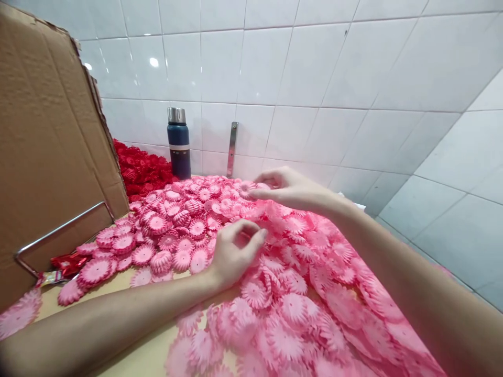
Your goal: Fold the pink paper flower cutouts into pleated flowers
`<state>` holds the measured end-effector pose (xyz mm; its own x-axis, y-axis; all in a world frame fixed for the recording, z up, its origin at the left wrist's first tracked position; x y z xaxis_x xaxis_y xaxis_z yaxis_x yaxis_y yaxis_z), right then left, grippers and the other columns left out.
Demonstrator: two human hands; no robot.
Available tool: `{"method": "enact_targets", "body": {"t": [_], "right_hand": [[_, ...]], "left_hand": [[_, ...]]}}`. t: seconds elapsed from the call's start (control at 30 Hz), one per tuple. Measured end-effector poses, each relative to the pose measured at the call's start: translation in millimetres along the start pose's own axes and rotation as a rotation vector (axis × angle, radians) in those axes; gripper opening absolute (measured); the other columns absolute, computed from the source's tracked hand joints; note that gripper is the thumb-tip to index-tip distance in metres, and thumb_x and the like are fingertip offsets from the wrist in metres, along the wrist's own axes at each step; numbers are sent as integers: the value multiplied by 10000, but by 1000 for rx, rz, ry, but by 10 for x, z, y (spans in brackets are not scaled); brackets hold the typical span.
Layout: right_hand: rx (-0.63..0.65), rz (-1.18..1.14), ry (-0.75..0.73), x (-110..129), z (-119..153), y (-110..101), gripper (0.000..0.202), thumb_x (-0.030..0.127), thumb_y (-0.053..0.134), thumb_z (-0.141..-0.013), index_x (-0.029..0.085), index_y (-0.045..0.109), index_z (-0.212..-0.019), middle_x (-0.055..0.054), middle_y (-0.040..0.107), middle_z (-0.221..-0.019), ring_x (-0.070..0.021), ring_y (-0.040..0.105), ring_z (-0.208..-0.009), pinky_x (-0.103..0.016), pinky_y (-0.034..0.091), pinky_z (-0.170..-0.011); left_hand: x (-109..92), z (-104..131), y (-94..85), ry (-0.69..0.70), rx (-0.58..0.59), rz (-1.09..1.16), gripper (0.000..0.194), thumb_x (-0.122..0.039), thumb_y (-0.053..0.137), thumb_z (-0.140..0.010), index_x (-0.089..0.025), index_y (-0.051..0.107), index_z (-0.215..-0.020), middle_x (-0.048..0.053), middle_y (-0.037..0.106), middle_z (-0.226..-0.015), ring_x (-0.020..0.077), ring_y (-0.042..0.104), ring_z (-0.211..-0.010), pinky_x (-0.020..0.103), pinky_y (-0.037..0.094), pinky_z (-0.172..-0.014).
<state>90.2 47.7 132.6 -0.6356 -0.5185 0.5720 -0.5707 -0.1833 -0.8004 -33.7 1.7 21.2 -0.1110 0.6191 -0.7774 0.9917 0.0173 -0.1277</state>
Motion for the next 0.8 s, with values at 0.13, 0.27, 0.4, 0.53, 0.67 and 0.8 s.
{"method": "enact_targets", "body": {"t": [0.13, 0.27, 0.4, 0.53, 0.67, 0.8], "right_hand": [[170, 87, 24, -50, 219, -87, 375, 502, 573, -818, 235, 680, -1058, -62, 704, -959, -222, 643, -871, -322, 497, -713], [172, 317, 25, -130, 370, -57, 434, 564, 540, -817, 236, 694, -1056, -52, 695, -907, -205, 633, -795, -306, 485, -649], [36, 445, 26, -228, 451, -39, 471, 512, 505, -857, 216, 606, -1210, -78, 684, -1024, -236, 633, -897, -369, 512, -741], [-284, 755, -162, 46, 597, 16, 484, 397, 545, -850, 185, 528, -1285, -149, 580, -1267, -361, 512, -1157, -580, 405, -930], [-169, 626, -582, 700, 931, 579, 239, 334, 459, -912, 252, 651, -1027, -77, 624, -1218, -260, 551, -1136, -425, 483, -931], [-53, 754, -948, 1080, 1240, 1432, 269, 237, 429, -921, 269, 643, -1081, 16, 639, -1208, -180, 599, -1005, -326, 523, -885]], "left_hand": [[101, -22, -48, -139, -183, 130, 422, -369, 755, -698, -192, 500, -984, 65, 623, -962, 164, 630, -835, 298, 535, -730], [103, -48, 4, -129, -40, 317, 524, -289, 761, -706, -224, 517, -1165, 82, 617, -1111, 180, 642, -932, 343, 546, -814], [125, -67, 26, -123, 8, 309, 292, -263, 719, -748, -166, 658, -1017, 96, 671, -1042, 182, 647, -932, 367, 527, -875], [196, -88, -9, -155, -79, 229, 257, -217, 723, -731, -156, 660, -972, 90, 681, -1002, 180, 642, -925, 363, 513, -882], [241, -114, -22, -170, -103, 231, 228, -197, 710, -733, -176, 645, -951, 79, 676, -987, 177, 633, -917, 357, 504, -876], [257, -124, -20, -192, -134, 223, 269, -219, 735, -711, -162, 646, -959, 79, 670, -959, 167, 626, -877, 359, 503, -861]]}}
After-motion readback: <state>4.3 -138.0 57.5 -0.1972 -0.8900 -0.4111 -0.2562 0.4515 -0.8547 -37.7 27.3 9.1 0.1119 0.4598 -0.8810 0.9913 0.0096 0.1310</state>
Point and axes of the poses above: each hand's wrist, its own z-axis away from the middle knuckle, its own y-axis out of the palm, x = y × z, the point moved 3 cm from there along -z, towards the middle knuckle
